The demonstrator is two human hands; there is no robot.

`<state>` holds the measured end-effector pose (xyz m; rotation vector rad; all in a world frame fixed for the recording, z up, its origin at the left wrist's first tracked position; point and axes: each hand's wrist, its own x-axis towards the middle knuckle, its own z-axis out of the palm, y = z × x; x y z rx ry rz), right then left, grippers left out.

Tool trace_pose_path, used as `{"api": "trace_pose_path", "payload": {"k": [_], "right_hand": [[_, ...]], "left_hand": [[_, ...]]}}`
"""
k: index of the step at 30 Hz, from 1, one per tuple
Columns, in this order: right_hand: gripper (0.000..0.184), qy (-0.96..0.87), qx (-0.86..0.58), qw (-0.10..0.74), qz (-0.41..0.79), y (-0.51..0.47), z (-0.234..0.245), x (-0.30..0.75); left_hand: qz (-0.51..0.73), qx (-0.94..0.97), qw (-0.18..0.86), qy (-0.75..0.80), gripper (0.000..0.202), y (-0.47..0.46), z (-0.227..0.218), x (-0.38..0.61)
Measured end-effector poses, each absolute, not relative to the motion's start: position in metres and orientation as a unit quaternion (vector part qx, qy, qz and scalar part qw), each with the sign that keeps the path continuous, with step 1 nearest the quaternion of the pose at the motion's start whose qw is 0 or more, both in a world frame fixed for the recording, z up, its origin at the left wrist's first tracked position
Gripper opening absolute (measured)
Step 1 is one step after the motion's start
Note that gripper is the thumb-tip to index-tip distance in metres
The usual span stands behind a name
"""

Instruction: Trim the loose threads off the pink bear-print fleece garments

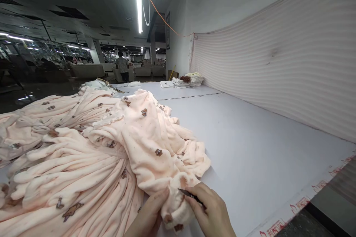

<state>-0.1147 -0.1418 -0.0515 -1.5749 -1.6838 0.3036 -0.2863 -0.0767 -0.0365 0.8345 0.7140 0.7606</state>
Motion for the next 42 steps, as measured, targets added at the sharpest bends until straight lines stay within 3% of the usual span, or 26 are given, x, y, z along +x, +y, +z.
{"api": "trace_pose_path", "payload": {"k": [2, 5, 9, 12, 16, 21, 26, 31, 34, 36, 39, 42], "right_hand": [[0.018, -0.632, -0.628, 0.406, 0.203, -0.144, -0.064, -0.109], [0.043, -0.636, -0.662, 0.341, 0.201, -0.147, -0.097, -0.103], [0.030, -0.639, -0.705, 0.289, 0.107, -0.141, -0.128, -0.106], [0.016, -0.626, -0.700, 0.316, 0.136, -0.130, -0.126, -0.111], [0.014, -0.627, -0.661, 0.373, 0.177, -0.123, -0.110, -0.118], [0.019, -0.599, -0.625, 0.425, 0.265, -0.130, -0.089, -0.116], [0.023, -0.623, -0.638, 0.419, 0.172, -0.132, -0.076, -0.116], [0.022, -0.620, -0.653, 0.407, 0.155, -0.133, -0.083, -0.120], [0.016, -0.625, -0.674, 0.382, 0.098, -0.133, -0.094, -0.121], [0.021, -0.623, -0.680, 0.384, 0.047, -0.129, -0.099, -0.121], [0.020, -0.590, -0.693, 0.413, -0.005, -0.118, -0.099, -0.121], [0.010, -0.576, -0.700, 0.416, 0.071, -0.114, -0.091, -0.121]], "left_hand": [[0.410, 0.407, 0.724, 0.377, 0.047, -0.061, -0.031, -0.310], [0.458, 0.445, 0.647, 0.417, 0.049, -0.037, -0.021, -0.358], [0.164, 0.673, 0.599, 0.401, 0.022, -0.040, -0.027, -0.383], [0.048, 0.770, 0.466, 0.434, 0.023, -0.063, -0.047, -0.348], [0.205, 0.776, 0.421, 0.422, 0.023, -0.075, -0.076, -0.290], [0.333, 0.659, 0.559, 0.378, 0.028, -0.064, -0.088, -0.279], [0.342, 0.562, 0.681, 0.322, 0.024, -0.063, -0.088, -0.286], [0.343, 0.611, 0.598, 0.390, 0.026, -0.065, -0.085, -0.290], [0.377, 0.642, 0.519, 0.419, 0.035, -0.066, -0.078, -0.294], [0.363, 0.672, 0.504, 0.404, 0.030, -0.065, -0.074, -0.294], [0.272, 0.635, 0.629, 0.357, 0.028, -0.062, -0.075, -0.293], [0.238, 0.476, 0.780, 0.329, 0.037, -0.060, -0.080, -0.290]]}}
